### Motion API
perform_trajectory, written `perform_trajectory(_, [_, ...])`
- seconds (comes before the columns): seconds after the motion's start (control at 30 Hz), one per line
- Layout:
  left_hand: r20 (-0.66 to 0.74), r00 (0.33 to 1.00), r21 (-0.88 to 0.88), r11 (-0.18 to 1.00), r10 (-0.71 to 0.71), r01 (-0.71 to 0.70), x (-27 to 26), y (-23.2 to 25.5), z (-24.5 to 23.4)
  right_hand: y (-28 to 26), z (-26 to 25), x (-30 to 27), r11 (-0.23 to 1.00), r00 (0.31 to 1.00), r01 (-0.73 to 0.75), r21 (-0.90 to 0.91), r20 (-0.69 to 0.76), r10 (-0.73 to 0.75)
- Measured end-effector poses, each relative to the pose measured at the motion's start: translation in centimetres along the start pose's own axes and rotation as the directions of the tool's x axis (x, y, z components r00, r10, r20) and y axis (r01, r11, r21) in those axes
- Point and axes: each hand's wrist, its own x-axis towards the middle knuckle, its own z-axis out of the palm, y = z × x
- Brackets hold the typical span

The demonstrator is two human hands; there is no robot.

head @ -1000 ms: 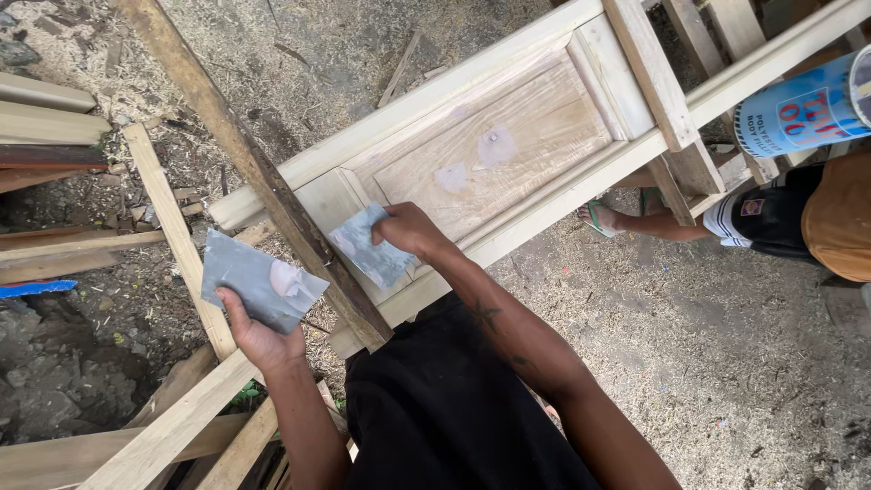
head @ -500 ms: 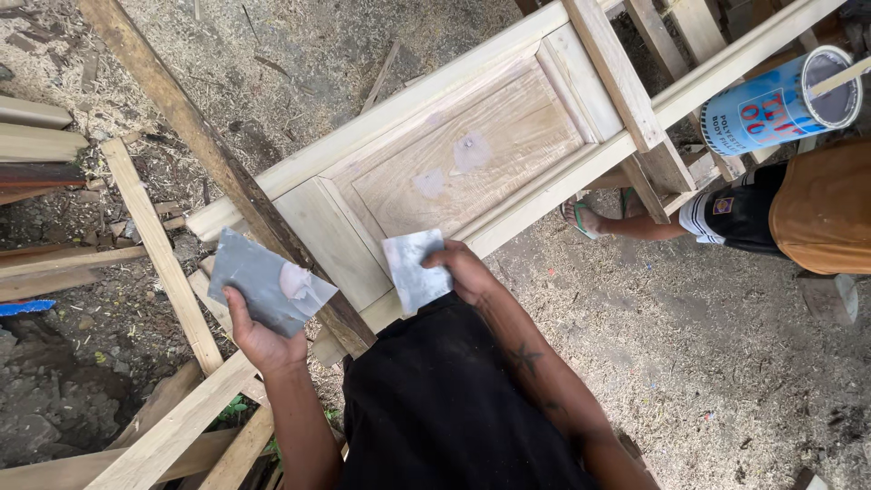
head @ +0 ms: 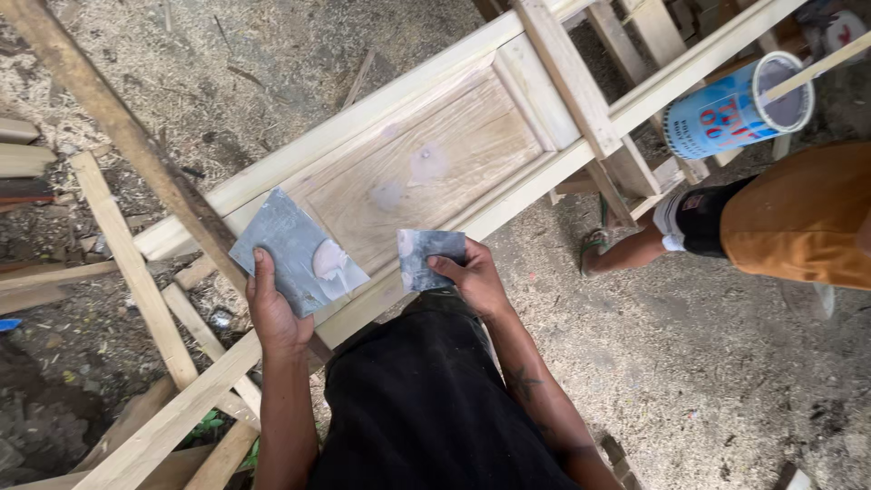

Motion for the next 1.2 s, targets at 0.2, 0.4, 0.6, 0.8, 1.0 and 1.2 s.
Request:
perform_trajectory(0.2, [0.0,0.998,0.036,0.997,0.07,-0.07,-0.2,-3.1,6.2,-4.4,-4.1,3.1,0.979,0.987,0.149,-0.14,0.083,-0.138])
perform_trajectory(0.4, [0.053,0.995,0.022,0.996,0.084,-0.086,-0.6,-5.3,7.3,-5.5,-6.9,3.7,0.989,0.991,0.128,-0.073,0.038,-0.126])
perform_trajectory(0.6, [0.005,0.987,-0.028,0.987,0.16,-0.16,-1.6,-4.7,5.5,-4.0,-7.5,2.3,0.995,0.999,-0.03,-0.094,0.039,0.034])
perform_trajectory(0.8, [-0.195,0.937,-0.116,0.942,0.289,-0.314,-3.3,-1.7,1.0,-2.4,-9.1,1.4,0.999,0.998,-0.003,-0.051,0.063,0.006])
perform_trajectory(1.0, [-0.316,0.868,-0.131,0.889,0.383,-0.44,-5.5,0.7,-0.4,-3.4,-9.6,2.1,0.985,0.995,0.047,-0.169,0.096,-0.031])
perform_trajectory(1.2, [-0.357,0.837,-0.082,0.879,0.413,-0.469,-6.6,-0.2,-0.3,-5.7,-8.5,2.5,0.926,0.964,0.22,-0.306,0.215,-0.157])
